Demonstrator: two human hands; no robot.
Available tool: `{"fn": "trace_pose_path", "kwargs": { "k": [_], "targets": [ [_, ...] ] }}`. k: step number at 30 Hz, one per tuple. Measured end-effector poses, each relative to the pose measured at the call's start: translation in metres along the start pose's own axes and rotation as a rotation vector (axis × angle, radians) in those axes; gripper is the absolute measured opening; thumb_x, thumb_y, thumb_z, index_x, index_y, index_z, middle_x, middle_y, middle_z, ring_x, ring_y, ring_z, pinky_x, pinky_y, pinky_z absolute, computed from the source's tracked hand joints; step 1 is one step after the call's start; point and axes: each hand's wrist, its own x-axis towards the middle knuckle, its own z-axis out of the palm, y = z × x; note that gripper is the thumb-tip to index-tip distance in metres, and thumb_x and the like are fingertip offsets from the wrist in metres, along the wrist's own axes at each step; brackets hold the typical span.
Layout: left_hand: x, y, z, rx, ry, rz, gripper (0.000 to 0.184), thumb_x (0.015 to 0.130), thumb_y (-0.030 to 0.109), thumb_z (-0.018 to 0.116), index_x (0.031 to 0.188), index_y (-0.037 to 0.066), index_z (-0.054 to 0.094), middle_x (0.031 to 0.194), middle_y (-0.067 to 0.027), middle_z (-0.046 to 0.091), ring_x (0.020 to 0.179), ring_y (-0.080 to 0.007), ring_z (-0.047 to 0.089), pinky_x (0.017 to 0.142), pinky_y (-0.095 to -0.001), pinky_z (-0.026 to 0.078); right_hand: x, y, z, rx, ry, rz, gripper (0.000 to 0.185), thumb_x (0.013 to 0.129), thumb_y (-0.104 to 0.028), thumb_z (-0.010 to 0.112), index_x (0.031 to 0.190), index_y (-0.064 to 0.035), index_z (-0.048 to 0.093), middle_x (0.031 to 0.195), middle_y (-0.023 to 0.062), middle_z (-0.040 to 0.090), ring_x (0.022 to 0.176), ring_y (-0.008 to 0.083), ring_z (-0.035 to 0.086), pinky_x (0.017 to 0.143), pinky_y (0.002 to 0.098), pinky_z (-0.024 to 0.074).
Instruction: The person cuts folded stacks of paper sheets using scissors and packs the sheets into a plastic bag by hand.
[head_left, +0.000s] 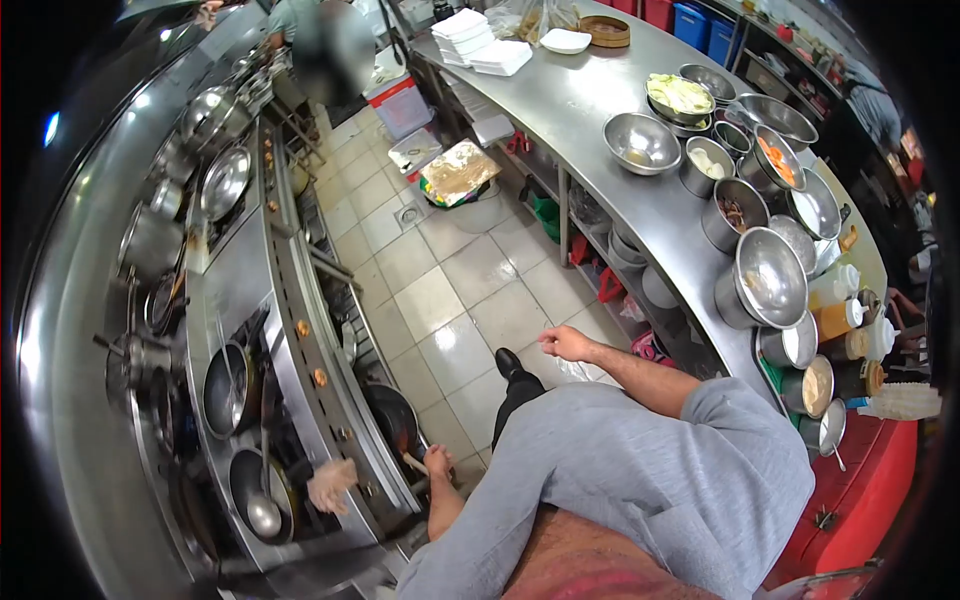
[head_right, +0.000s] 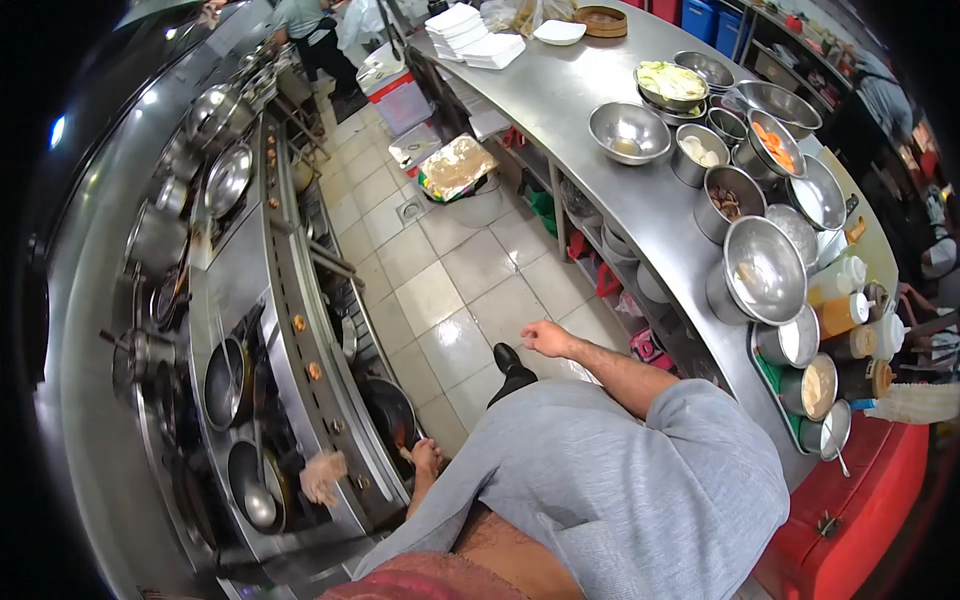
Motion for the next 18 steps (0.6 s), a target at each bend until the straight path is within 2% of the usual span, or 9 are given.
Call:
{"fn": "trace_pose_path", "kwargs": {
  "k": [3,5,7,9,10,12,15,17,18],
  "targets": [
    [0.046,0.064,0.044,0.138,-0.048,0.025,0.034,0.08,0.014,0.059,0.113,0.005,0.053,0.086,-0.0051,0.059,0.061,-0.0154,0.057,0.047,-0.0282,0.042,0.029,0.026,-0.019,0.066,0.085,0.123,0.031,0.079,-0.014,0.06,0.107,-0.0002,0.06,0.081,0.0099,0.064,0.069,0.0148,0.06,0.065,0.0301,0.049],
    [0.068,0.108,0.082,0.264,-0.202,0.023,0.039,0.08,0.016,0.061,0.117,0.006,0.052,0.09,-0.0058,0.06,0.062,-0.0151,0.057,0.049,-0.0288,0.042,0.051,0.033,-0.032,0.105,0.129,0.205,0.031,0.078,-0.013,0.06,0.106,0.0003,0.06,0.079,0.0094,0.064,0.067,0.0143,0.06,0.064,0.0297,0.0489],
    [0.071,0.162,0.124,0.458,-0.33,0.095,0.043,0.079,0.016,0.062,0.12,0.005,0.052,0.098,-0.0081,0.062,0.067,-0.0158,0.059,0.052,-0.0279,0.044,0.082,0.034,-0.048,0.106,0.252,0.315,0.032,0.077,-0.013,0.06,0.106,0.0002,0.06,0.075,0.008,0.063,0.062,0.0138,0.059,0.062,0.0295,0.0486],
    [0.09,0.208,0.164,0.606,-0.418,0.227,0.044,0.081,0.016,0.061,0.121,0.003,0.05,0.102,-0.0104,0.061,0.074,-0.0162,0.061,0.055,-0.0263,0.045,0.126,0.034,-0.064,0.098,0.332,0.325,0.032,0.077,-0.013,0.061,0.106,0.0,0.061,0.073,0.0074,0.063,0.061,0.0136,0.059,0.061,0.0297,0.0487],
    [0.112,0.222,0.18,0.555,-0.466,0.259,0.045,0.081,0.017,0.06,0.122,0.001,0.049,0.104,-0.0109,0.061,0.078,-0.0164,0.061,0.056,-0.0261,0.045,0.144,0.031,-0.071,0.087,0.394,0.336,0.033,0.076,-0.014,0.061,0.106,-0.0002,0.061,0.07,0.0068,0.062,0.06,0.0134,0.058,0.061,0.0299,0.0488],
    [0.14,0.251,0.202,0.516,-0.513,0.276,0.046,0.082,0.018,0.06,0.123,0.0,0.049,0.106,-0.0114,0.061,0.082,-0.0166,0.061,0.057,-0.0259,0.045,0.188,0.022,-0.09,0.087,0.435,0.377,0.032,0.076,-0.014,0.062,0.105,-0.0017,0.061,0.073,0.0088,0.064,0.062,0.0151,0.061,0.062,0.0306,0.0496],
    [0.156,0.323,0.231,0.535,-0.545,0.282,0.047,0.083,0.019,0.06,0.123,-0.001,0.048,0.107,-0.011,0.06,0.085,-0.0161,0.06,0.061,-0.0261,0.046,0.258,0.005,-0.121,0.032,0.558,0.402,0.032,0.075,-0.016,0.064,0.104,-0.0029,0.062,0.081,0.0126,0.066,0.073,0.0198,0.065,0.069,0.0325,0.0504],
    [0.167,0.366,0.255,0.536,-0.529,0.192,0.047,0.083,0.021,0.061,0.124,0.0,0.048,0.108,-0.01,0.059,0.085,-0.0153,0.059,0.065,-0.026,0.046,0.306,0.009,-0.14,0.036,0.691,0.354,0.031,0.075,-0.017,0.064,0.103,-0.0034,0.062,0.092,0.0151,0.066,0.085,0.0251,0.065,0.076,0.0345,0.0498],
    [0.174,0.387,0.27,0.546,-0.528,0.185,0.047,0.083,0.021,0.061,0.124,0.0,0.048,0.108,-0.01,0.059,0.085,-0.0153,0.059,0.065,-0.026,0.046,0.33,0.01,-0.151,0.045,0.689,0.362,0.031,0.075,-0.017,0.064,0.103,-0.0034,0.062,0.092,0.0151,0.066,0.085,0.0251,0.065,0.076,0.0345,0.0498]
  ]
}}
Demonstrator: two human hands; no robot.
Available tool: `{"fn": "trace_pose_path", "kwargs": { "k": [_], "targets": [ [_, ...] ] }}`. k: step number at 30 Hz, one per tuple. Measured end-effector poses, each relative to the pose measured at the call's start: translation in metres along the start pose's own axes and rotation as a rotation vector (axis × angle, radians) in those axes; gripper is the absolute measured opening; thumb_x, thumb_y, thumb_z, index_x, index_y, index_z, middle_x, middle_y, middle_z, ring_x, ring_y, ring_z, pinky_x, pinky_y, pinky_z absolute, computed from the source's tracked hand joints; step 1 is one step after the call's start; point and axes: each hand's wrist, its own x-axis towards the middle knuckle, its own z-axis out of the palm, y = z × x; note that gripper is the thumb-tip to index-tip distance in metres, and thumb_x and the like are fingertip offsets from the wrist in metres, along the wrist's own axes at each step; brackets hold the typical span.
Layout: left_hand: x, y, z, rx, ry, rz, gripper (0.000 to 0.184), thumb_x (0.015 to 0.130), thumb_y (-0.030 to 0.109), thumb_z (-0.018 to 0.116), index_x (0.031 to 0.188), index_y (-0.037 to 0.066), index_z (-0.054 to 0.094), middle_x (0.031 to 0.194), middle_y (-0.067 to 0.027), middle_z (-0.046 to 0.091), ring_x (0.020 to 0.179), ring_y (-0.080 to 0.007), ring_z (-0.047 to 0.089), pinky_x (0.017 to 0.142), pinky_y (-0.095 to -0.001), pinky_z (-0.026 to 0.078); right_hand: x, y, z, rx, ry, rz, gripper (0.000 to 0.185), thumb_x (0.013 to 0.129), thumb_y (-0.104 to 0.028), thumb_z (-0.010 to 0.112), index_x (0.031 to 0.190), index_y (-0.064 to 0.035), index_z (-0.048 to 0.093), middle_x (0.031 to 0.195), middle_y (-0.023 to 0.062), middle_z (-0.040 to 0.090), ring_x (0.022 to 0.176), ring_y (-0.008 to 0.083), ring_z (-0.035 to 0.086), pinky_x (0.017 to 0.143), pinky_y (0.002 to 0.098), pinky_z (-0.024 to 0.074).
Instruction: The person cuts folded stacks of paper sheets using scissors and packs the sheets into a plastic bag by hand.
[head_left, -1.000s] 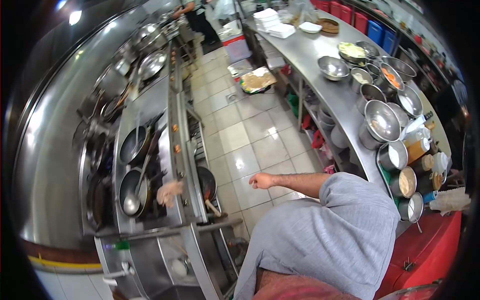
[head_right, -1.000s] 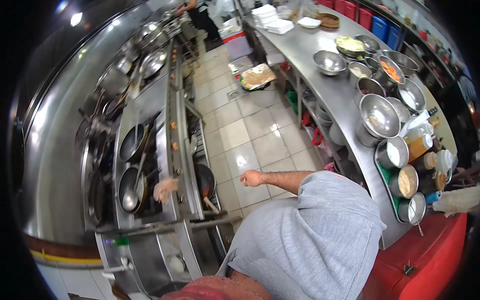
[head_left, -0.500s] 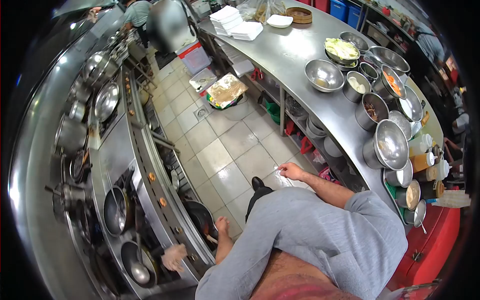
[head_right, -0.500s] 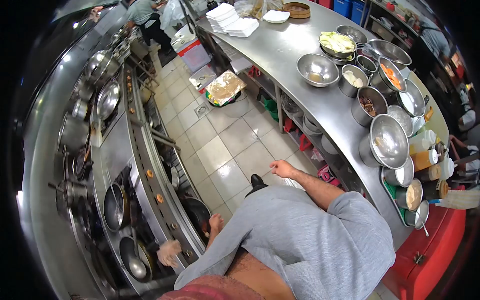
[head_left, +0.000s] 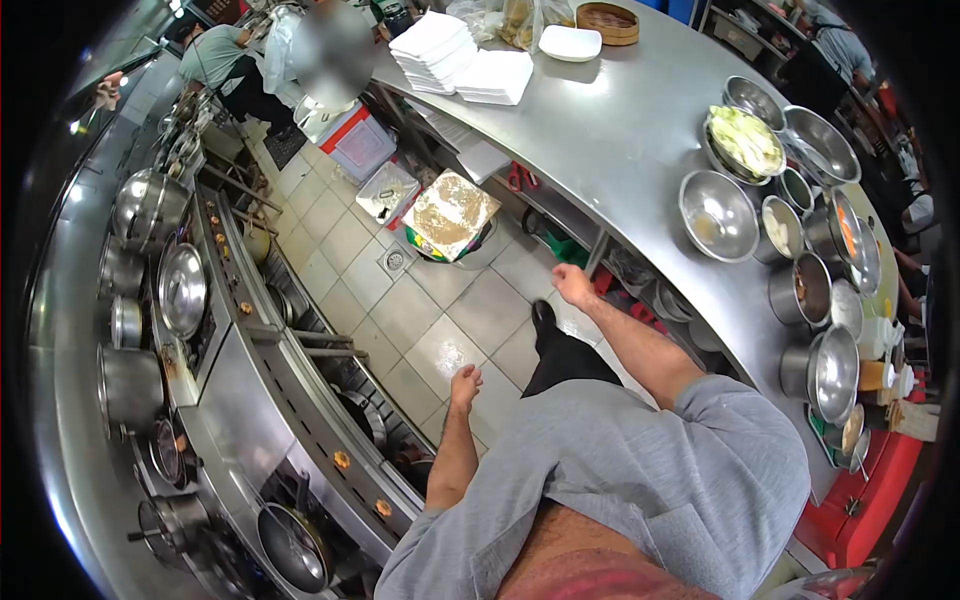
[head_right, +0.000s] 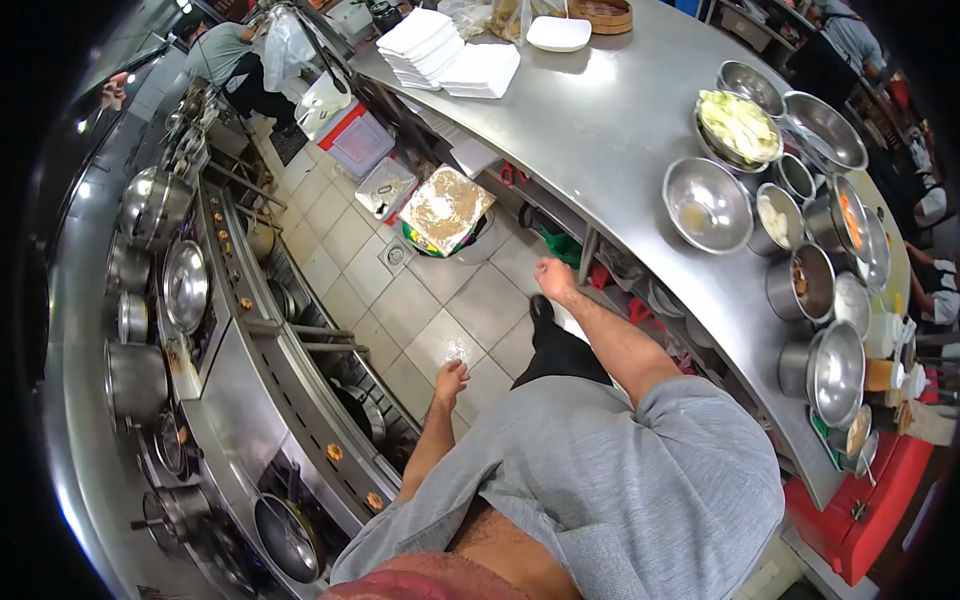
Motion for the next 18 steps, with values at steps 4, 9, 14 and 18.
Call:
{"fn": "trace_pose_path", "kwargs": {
  "k": [4,9,14,18],
  "targets": [
    [0.073,0.08,-0.001,-0.087,-0.012,0.049,0.046,0.085,0.024,0.059,0.123,0.001,0.048,0.109,-0.0078,0.058,0.082,-0.0145,0.058,0.064,-0.0273,0.045,0.103,-0.019,0.028,0.031,0.133,0.055,0.025,0.076,-0.017,0.063,0.098,-0.0048,0.063,0.095,0.0154,0.065,0.092,0.0291,0.062,0.081,0.0376,0.0485],
    [0.175,0.202,0.005,-0.049,-0.082,0.04,0.048,0.085,0.024,0.062,0.125,0.002,0.047,0.103,-0.0057,0.06,0.082,-0.0138,0.058,0.066,-0.0281,0.045,0.233,-0.048,0.06,-0.076,0.247,0.221,0.033,0.08,-0.026,0.059,0.108,-0.0082,0.059,0.108,0.0151,0.059,0.104,0.0334,0.054,0.087,0.0442,0.0438],
    [0.289,0.279,0.022,-0.155,-0.124,0.086,0.052,0.083,0.023,0.063,0.127,0.001,0.045,0.111,-0.0066,0.057,0.087,-0.0147,0.057,0.068,-0.0273,0.043,0.314,-0.005,0.129,-0.596,0.617,0.27,0.045,0.085,-0.041,0.05,0.117,-0.0104,0.055,0.115,0.021,0.055,0.109,0.0375,0.05,0.091,0.0456,0.0397],
    [0.365,0.333,0.048,-0.192,-0.125,0.14,0.062,0.081,0.025,0.066,0.131,0.002,0.038,0.124,-0.0105,0.049,0.104,-0.0204,0.051,0.076,-0.0324,0.043,0.338,-0.003,0.126,-0.588,0.504,0.359,0.044,0.084,-0.04,0.051,0.117,-0.0102,0.054,0.116,0.0212,0.054,0.109,0.0378,0.049,0.091,0.0457,0.0395]
  ]
}}
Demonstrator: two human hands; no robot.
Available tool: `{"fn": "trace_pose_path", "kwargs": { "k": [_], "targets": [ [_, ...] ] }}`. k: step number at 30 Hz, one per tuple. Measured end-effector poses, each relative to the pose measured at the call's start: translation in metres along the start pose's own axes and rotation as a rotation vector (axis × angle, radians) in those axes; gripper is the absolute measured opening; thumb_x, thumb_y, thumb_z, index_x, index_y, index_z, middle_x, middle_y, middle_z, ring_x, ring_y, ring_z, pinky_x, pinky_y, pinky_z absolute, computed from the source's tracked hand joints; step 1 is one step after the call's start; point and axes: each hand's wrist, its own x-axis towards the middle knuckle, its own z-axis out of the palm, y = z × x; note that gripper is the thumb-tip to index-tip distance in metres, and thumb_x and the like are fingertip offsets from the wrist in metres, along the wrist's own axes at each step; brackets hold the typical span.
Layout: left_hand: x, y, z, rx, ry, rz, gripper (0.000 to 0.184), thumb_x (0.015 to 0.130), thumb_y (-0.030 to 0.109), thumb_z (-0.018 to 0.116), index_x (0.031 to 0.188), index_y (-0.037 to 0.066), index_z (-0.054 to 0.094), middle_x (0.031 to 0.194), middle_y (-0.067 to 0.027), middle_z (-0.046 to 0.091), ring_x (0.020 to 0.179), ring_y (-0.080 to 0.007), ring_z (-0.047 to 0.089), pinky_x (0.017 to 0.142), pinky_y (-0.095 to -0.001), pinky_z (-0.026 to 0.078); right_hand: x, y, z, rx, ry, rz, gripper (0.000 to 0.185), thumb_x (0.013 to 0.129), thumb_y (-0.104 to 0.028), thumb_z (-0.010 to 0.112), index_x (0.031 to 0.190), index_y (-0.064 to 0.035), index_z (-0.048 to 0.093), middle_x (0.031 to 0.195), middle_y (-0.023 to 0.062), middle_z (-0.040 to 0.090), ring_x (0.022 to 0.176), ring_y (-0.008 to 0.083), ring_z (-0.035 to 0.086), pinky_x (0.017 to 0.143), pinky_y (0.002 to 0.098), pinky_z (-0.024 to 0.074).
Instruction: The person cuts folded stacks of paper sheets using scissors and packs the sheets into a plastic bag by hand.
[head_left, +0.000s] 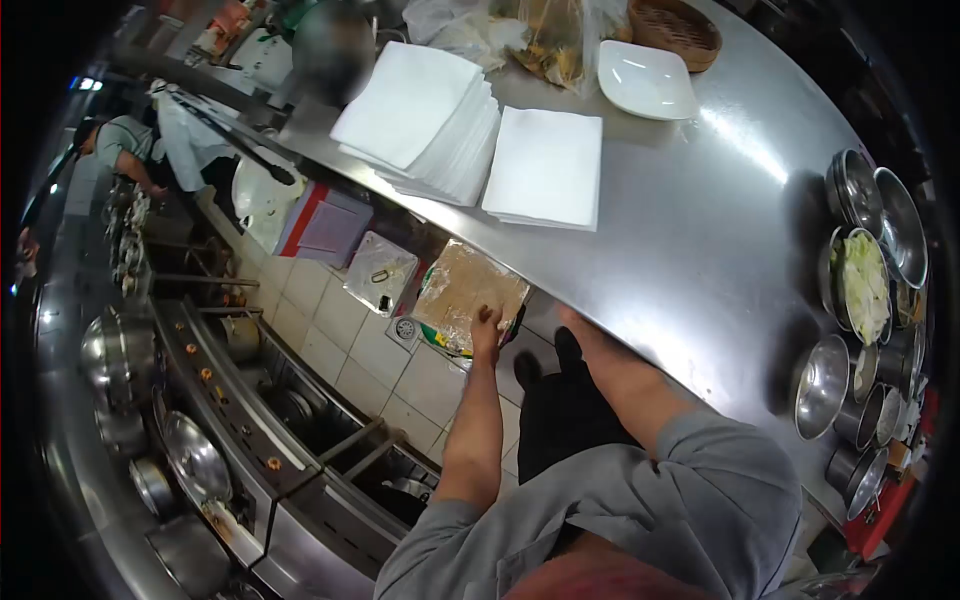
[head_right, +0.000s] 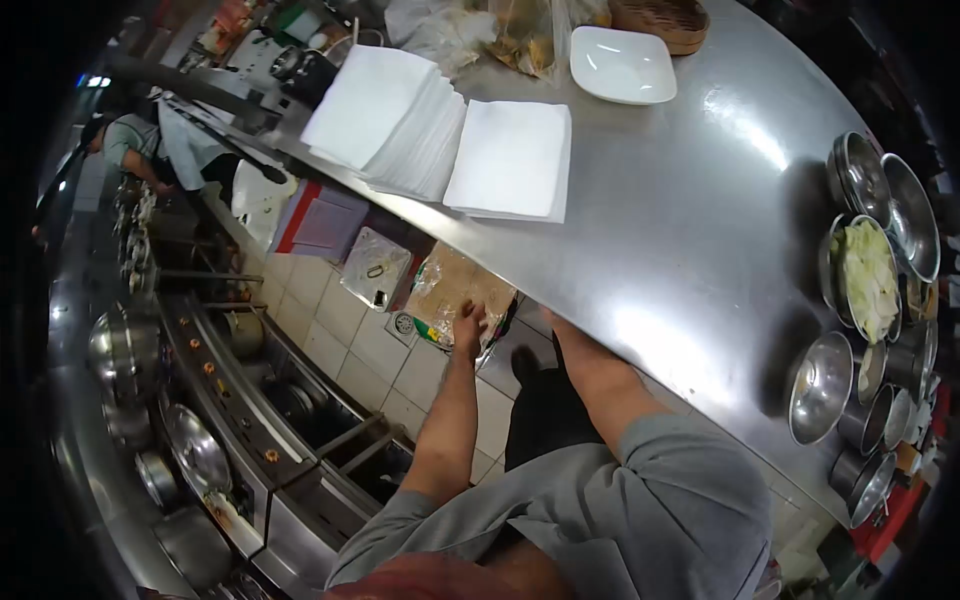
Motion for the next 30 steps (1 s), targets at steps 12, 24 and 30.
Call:
{"fn": "trace_pose_path", "kwargs": {
  "k": [12,24,30],
  "targets": [
    [0.197,-0.012,0.03,-0.553,-0.369,0.162,0.052,0.084,0.018,0.062,0.127,-0.002,0.04,0.118,-0.0124,0.052,0.104,-0.0233,0.051,0.088,-0.034,0.042,0.008,0.009,0.044,-0.056,-0.055,0.068,0.044,0.083,-0.036,0.054,0.119,-0.0097,0.053,0.118,0.0219,0.052,0.109,0.0387,0.048,0.092,0.0462,0.0388],
    [0.117,0.027,0.009,-0.431,-0.272,0.093,0.049,0.083,0.014,0.06,0.125,-0.002,0.042,0.113,-0.0117,0.054,0.102,-0.0242,0.053,0.089,-0.0346,0.042,0.001,0.015,0.014,-0.016,-0.098,0.072,0.044,0.082,-0.033,0.056,0.12,-0.0093,0.052,0.12,0.0226,0.049,0.11,0.0396,0.047,0.092,0.0466,0.0382],
    [-0.049,0.116,-0.066,0.096,-0.158,0.176,0.049,0.076,0.008,0.06,0.121,-0.004,0.046,0.112,-0.0127,0.056,0.101,-0.0227,0.054,0.087,-0.0339,0.043,-0.019,0.021,-0.038,0.038,-0.12,-0.03,0.045,0.082,-0.031,0.058,0.121,-0.009,0.051,0.121,0.0229,0.048,0.11,0.04,0.047,0.092,0.0469,0.0379]
  ]
}}
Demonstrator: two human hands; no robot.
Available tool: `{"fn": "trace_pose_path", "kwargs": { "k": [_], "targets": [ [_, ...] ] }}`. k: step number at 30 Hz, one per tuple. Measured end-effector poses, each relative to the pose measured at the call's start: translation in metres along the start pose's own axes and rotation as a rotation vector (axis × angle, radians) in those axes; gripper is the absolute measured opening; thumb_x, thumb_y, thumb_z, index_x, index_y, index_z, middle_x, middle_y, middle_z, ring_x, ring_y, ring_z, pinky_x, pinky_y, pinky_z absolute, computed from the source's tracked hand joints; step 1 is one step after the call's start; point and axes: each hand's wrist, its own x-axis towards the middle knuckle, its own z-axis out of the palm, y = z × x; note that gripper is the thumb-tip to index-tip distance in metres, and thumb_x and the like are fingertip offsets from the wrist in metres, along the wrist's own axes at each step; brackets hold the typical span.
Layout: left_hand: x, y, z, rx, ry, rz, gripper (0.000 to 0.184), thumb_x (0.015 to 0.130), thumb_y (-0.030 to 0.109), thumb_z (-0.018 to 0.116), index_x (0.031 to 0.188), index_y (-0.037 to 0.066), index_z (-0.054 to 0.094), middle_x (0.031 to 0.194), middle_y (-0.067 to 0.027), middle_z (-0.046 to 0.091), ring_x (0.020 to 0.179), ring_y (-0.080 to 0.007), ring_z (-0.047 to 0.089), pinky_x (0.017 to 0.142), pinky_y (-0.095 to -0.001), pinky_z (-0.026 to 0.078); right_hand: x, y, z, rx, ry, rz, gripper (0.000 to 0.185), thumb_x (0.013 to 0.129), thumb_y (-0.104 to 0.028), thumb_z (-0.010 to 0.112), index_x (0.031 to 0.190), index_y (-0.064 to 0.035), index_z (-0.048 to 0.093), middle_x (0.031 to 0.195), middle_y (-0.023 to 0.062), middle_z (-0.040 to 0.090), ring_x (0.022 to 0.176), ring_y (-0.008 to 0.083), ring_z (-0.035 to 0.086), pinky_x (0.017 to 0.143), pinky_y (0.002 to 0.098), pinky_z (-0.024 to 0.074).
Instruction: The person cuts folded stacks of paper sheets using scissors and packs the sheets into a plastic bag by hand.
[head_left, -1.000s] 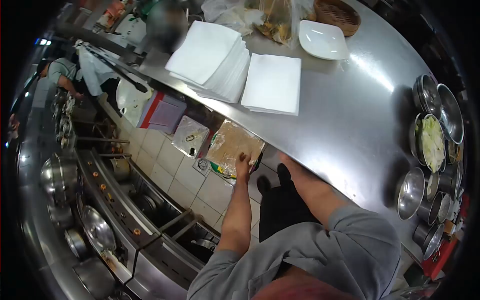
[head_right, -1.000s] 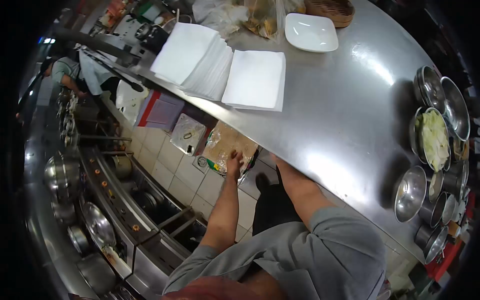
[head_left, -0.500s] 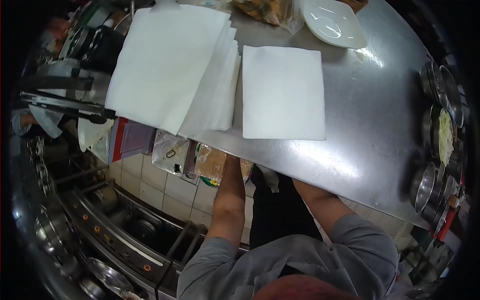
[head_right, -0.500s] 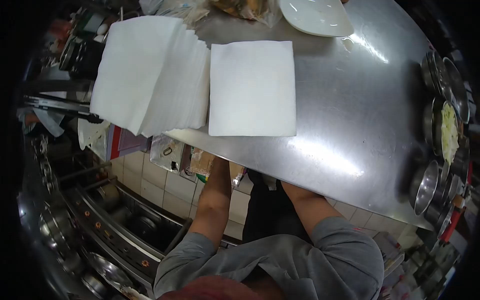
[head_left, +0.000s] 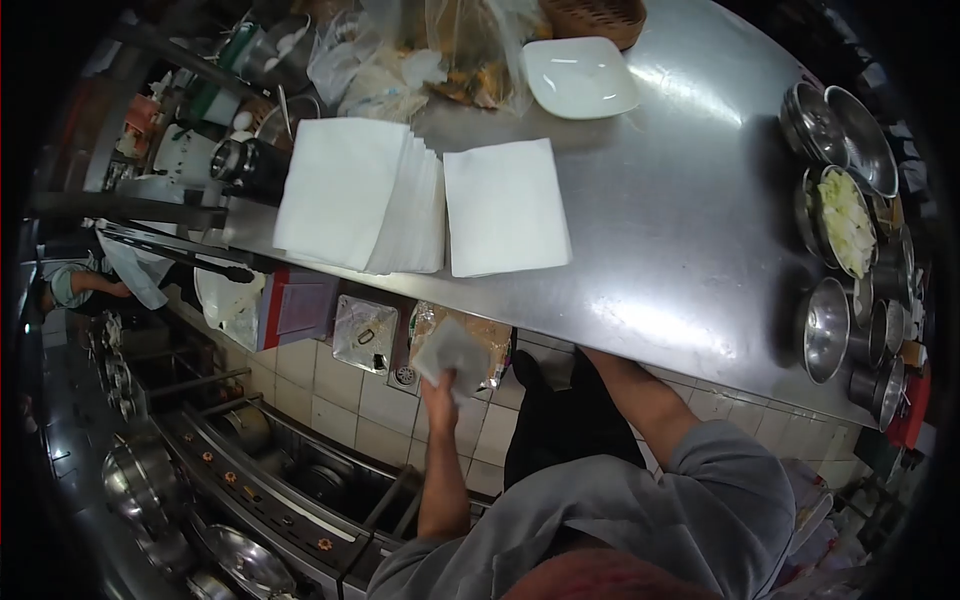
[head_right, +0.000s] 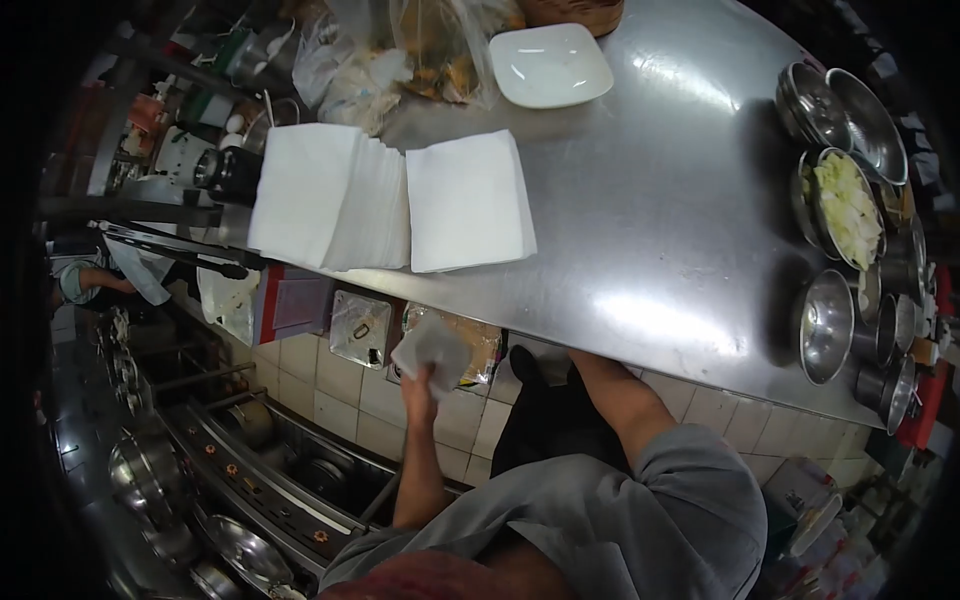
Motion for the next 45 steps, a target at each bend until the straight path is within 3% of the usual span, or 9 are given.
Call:
{"fn": "trace_pose_path", "kwargs": {
  "k": [4,10,18,25,29,34,35,38,45],
  "targets": [
    [-0.093,0.105,-0.013,0.271,-0.058,0.012,0.046,0.076,0.008,0.06,0.118,-0.005,0.048,0.108,-0.0127,0.057,0.098,-0.021,0.056,0.084,-0.033,0.044,-0.043,-0.017,-0.073,0.36,-0.278,-0.15,0.045,0.082,-0.029,0.059,0.121,-0.0089,0.051,0.122,0.0232,0.047,0.11,0.0403,0.047,0.092,0.047,0.0377],
    [-0.152,0.237,0.04,-0.108,0.051,0.406,0.055,0.066,0.006,0.065,0.117,-0.005,0.048,0.105,-0.0128,0.057,0.094,-0.0231,0.057,0.083,-0.0342,0.045,-0.093,-0.022,-0.257,0.71,-0.697,-0.393,0.046,0.082,-0.032,0.06,0.123,-0.014,0.051,0.097,0.016,0.049,0.096,0.0324,0.05,0.081,0.0362,0.0426],
    [-0.047,0.334,0.122,-0.562,-0.02,0.612,0.042,0.08,0.006,0.062,0.117,-0.01,0.047,0.11,-0.014,0.057,0.097,-0.0223,0.058,0.083,-0.0329,0.049,-0.063,0.07,-0.382,0.286,0.161,-0.359,0.041,0.076,-0.023,0.063,0.114,-0.0101,0.057,0.094,0.0143,0.049,0.087,0.0287,0.047,0.078,0.0402,0.039],
    [0.01,0.309,0.13,-0.325,0.209,0.517,0.034,0.078,0.006,0.065,0.108,-0.001,0.051,0.105,-0.0122,0.057,0.085,-0.019,0.061,0.061,-0.0278,0.05,-0.038,0.121,-0.363,-0.099,0.325,-0.124,0.043,0.08,-0.032,0.064,0.115,-0.009,0.057,0.107,0.0156,0.052,0.104,0.0303,0.046,0.09,0.0436,0.0333],
    [0.004,0.309,0.12,-0.326,0.26,0.514,0.04,0.077,0.01,0.068,0.112,-0.001,0.051,0.105,-0.0099,0.057,0.084,-0.017,0.057,0.061,-0.0286,0.048,0.002,0.074,-0.365,0.493,0.389,-0.191,0.038,0.082,-0.026,0.063,0.112,-0.0029,0.057,0.102,0.0118,0.055,0.092,0.0259,0.054,0.083,0.0336,0.0434],
    [0.028,0.311,0.074,0.435,0.671,0.721,0.063,0.082,0.032,0.066,0.125,-0.008,0.042,0.124,-0.0169,0.044,0.104,-0.0264,0.05,0.093,-0.0368,0.038,0.05,-0.081,-0.36,1.402,-0.282,-0.214,0.049,0.087,-0.026,0.058,0.127,-0.0003,0.045,0.111,0.0079,0.054,0.094,0.016,0.055,0.078,0.028,0.0461],
    [0.045,0.307,0.063,0.229,0.48,0.731,0.062,0.087,0.038,0.058,0.124,-0.009,0.043,0.125,-0.016,0.046,0.107,-0.025,0.049,0.096,-0.0348,0.036,0.055,-0.11,-0.357,1.517,-0.427,-0.195,0.056,0.088,-0.026,0.058,0.133,0.0014,0.038,0.116,0.0091,0.051,0.098,0.0162,0.054,0.08,0.0273,0.0458],
    [0.069,0.299,0.056,-0.164,0.219,0.755,0.053,0.091,0.032,0.053,0.127,-0.005,0.043,0.124,-0.0156,0.049,0.11,-0.0224,0.048,0.095,-0.0316,0.037,0.076,-0.177,-0.347,1.404,-0.397,-0.199,0.062,0.087,-0.031,0.058,0.135,0.0011,0.034,0.125,0.0146,0.046,0.107,0.0212,0.051,0.086,0.0329,0.0452],
    [0.065,0.284,0.083,-0.257,0.28,0.909,0.045,0.097,0.033,0.042,0.116,-0.006,0.049,0.112,-0.0128,0.055,0.102,-0.0188,0.052,0.09,-0.0302,0.04,0.189,-0.239,-0.337,0.844,0.168,-0.564,0.061,0.084,-0.04,0.058,0.128,-0.0012,0.044,0.123,0.0216,0.049,0.111,0.0287,0.051,0.091,0.0373,0.0412]
  ]
}}
